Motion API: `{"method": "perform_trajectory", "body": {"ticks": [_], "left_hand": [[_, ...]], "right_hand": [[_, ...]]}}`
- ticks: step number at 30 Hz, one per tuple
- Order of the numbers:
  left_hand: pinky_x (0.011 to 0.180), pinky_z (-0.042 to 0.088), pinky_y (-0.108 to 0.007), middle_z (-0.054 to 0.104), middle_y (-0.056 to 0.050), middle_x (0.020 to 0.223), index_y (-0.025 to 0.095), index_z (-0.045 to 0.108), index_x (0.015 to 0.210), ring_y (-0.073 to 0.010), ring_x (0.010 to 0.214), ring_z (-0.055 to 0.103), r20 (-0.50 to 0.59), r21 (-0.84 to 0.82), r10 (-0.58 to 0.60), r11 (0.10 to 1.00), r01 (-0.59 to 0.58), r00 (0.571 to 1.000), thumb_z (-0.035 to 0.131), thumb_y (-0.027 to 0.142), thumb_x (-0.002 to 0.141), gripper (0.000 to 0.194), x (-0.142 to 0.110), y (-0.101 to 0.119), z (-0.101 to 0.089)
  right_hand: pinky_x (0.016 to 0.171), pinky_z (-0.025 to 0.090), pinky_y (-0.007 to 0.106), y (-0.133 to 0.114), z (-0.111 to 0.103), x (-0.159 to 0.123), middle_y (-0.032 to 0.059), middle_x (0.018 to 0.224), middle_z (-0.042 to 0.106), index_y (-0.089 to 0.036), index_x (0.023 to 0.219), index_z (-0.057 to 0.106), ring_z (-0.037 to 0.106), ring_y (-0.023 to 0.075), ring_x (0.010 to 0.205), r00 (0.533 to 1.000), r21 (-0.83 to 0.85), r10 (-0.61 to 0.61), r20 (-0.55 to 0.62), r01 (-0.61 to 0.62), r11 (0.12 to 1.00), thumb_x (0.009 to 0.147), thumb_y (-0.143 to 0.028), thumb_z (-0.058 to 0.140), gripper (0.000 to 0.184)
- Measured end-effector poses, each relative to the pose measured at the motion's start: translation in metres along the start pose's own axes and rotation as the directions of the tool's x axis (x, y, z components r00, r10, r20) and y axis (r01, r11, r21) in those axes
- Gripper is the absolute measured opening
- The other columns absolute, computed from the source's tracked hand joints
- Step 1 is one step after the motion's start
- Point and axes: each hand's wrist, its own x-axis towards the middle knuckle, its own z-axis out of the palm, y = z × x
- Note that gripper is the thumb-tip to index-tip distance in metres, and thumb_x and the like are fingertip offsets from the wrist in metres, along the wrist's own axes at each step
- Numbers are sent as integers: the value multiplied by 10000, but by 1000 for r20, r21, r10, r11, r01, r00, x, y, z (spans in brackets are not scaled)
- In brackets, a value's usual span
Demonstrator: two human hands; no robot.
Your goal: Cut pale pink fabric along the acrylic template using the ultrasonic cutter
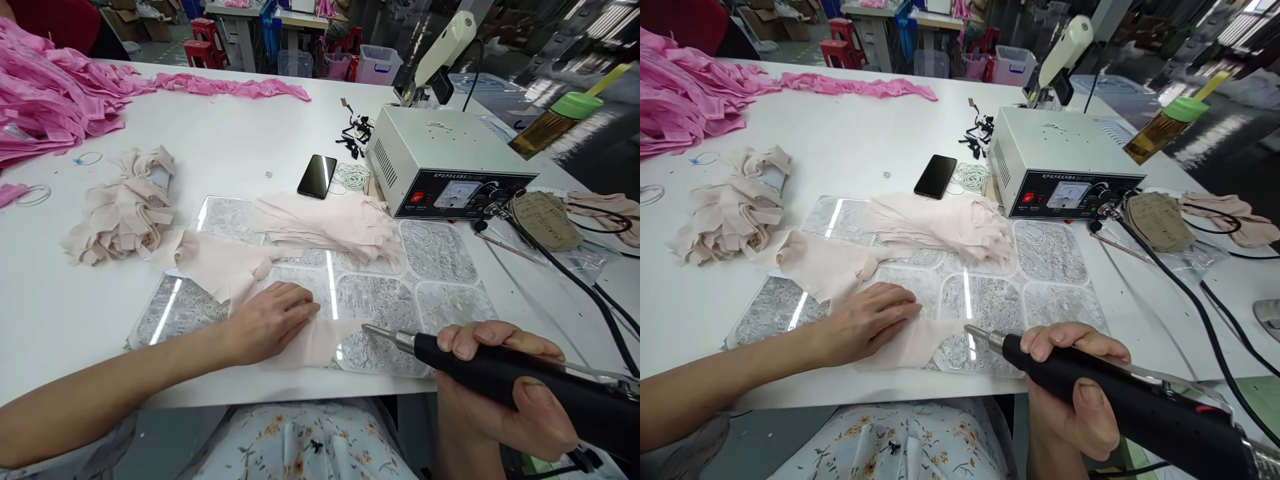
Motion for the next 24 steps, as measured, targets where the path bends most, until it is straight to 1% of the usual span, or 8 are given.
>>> {"method": "perform_trajectory", "body": {"ticks": [2,5,11,15,19,21,23,24], "left_hand": [[799,518,-339,639,-105,1023,127,625,1054,-204,933,603,19,21,-63,998,63,998,406,177,1013,228,-5,0,1],[785,499,-335,616,-89,1002,137,616,990,-193,889,576,53,34,-106,994,104,993,427,188,1004,196,-8,1,4],[757,467,-309,602,-76,944,133,582,867,-175,835,541,83,59,-86,995,81,993,354,128,1015,272,-3,0,8],[667,440,-279,602,-71,869,133,582,853,-163,733,525,90,157,-40,987,26,995,318,110,1014,311,1,-3,5],[578,428,-268,589,-32,725,136,590,890,-144,591,515,71,233,-115,968,96,991,334,191,1030,297,-10,9,-5],[609,475,-282,633,-52,793,122,600,998,-159,651,579,42,265,-161,953,144,986,342,222,1036,280,-20,19,-8],[719,533,-329,672,-110,983,104,586,1136,-211,859,649,20,321,-179,933,163,984,354,244,1040,287,-28,24,-8],[800,544,-361,665,-136,1090,99,572,1192,-240,986,647,23,343,-174,926,156,984,364,249,1040,297,-31,23,-7]], "right_hand": [[433,444,327,0,0,-1,-2,705,596,-182,728,604,510,127,456,1000,1,5,11,-5,1000,600,-235,548,150],[441,454,333,0,0,-1,-3,705,589,-187,702,592,504,126,460,999,14,-11,40,10,1000,602,-231,573,111],[452,459,352,-1,-1,0,-1,697,548,-193,692,562,488,123,455,1000,-13,1,19,0,1000,599,-257,584,116],[423,437,348,1,-6,1,7,686,547,-194,699,576,470,133,452,1000,-13,-17,24,17,1000,581,-268,541,143],[443,444,352,1,-14,3,2,712,586,-210,740,619,462,136,469,999,4,1,33,-1,1000,600,-274,561,165],[465,450,356,1,-16,4,-5,734,596,-223,769,637,461,135,487,1000,19,7,29,-8,1000,628,-284,581,164],[465,441,356,2,-16,5,-5,745,603,-221,780,643,461,135,492,999,37,6,32,-8,999,645,-287,574,166],[459,433,356,2,-15,6,-1,744,608,-213,776,643,462,134,489,999,44,4,38,-5,999,644,-283,565,168]]}}
